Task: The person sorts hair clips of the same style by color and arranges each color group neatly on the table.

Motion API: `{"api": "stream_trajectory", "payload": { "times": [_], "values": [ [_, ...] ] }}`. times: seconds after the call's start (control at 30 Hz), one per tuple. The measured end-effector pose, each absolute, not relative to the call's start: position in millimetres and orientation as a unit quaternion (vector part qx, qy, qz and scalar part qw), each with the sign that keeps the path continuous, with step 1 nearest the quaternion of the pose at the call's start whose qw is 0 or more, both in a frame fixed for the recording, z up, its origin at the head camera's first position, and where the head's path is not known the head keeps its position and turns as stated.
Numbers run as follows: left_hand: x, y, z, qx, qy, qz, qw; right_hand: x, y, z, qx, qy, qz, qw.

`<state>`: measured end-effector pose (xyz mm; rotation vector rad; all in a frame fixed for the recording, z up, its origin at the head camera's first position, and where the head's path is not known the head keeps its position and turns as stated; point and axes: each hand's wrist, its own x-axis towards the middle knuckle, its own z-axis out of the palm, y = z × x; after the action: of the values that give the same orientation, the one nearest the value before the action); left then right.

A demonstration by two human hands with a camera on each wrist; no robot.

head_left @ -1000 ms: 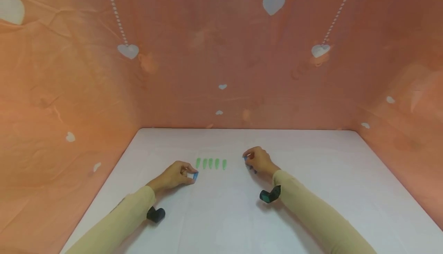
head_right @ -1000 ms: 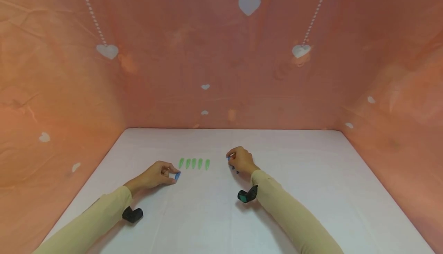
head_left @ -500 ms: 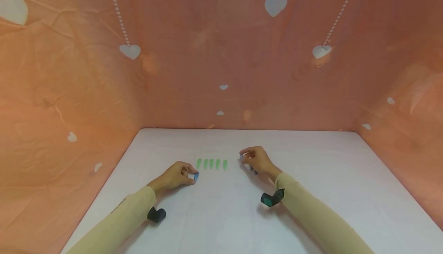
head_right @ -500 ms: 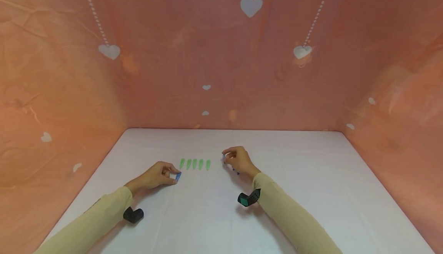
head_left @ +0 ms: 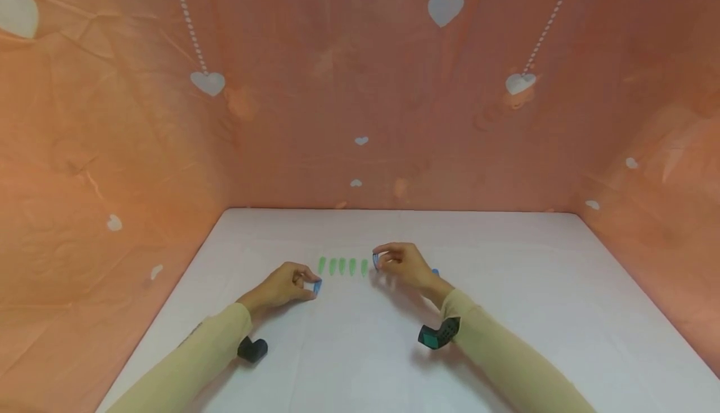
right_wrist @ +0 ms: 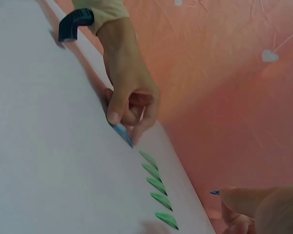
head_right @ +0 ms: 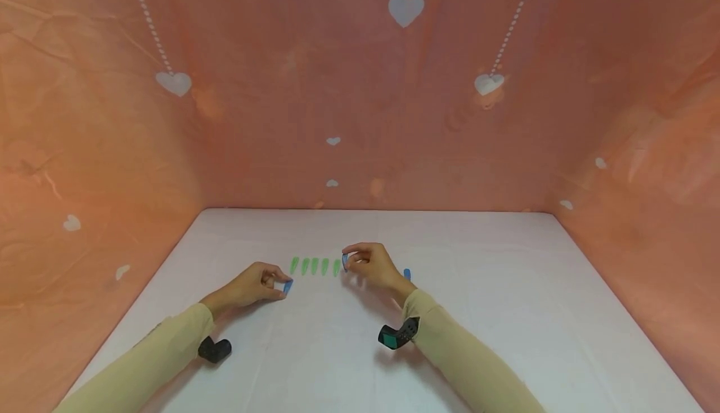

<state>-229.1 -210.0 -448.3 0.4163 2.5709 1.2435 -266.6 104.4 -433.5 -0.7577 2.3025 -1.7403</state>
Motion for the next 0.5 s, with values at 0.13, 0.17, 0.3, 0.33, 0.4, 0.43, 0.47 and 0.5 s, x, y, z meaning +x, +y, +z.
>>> {"api": "stream_trajectory", "payload": {
  "times": [0.13,0.17,0.3,0.33,0.4,0.43,0.47,0.5],
  "values": [
    [-230,-210,-449,0.143,0.885,0.425,0.126,-261,99,-434,-0.245,0.76,-0.595,0.096],
    [-230,-210,-449,0.143,0.885,0.425,0.126,-260,97,-434,-0.242,0.76,-0.595,0.1],
    [-230,-209,-450,0.145,0.883,0.428,0.128,-256,91,-437,-0.241,0.766,-0.585,0.109],
    [-230,-209,-450,0.144,0.883,0.428,0.129,-255,90,-438,-0.244,0.767,-0.583,0.108],
    [-229,-209,-450,0.144,0.882,0.43,0.129,-253,85,-440,-0.249,0.768,-0.581,0.103],
    [-229,-210,-450,0.143,0.883,0.429,0.129,-252,83,-441,-0.251,0.766,-0.583,0.103],
    [-229,-209,-450,0.143,0.883,0.429,0.128,-251,80,-442,-0.254,0.765,-0.583,0.101],
    [-229,-210,-450,0.144,0.883,0.428,0.127,-250,78,-443,-0.258,0.761,-0.586,0.1]
  ]
}}
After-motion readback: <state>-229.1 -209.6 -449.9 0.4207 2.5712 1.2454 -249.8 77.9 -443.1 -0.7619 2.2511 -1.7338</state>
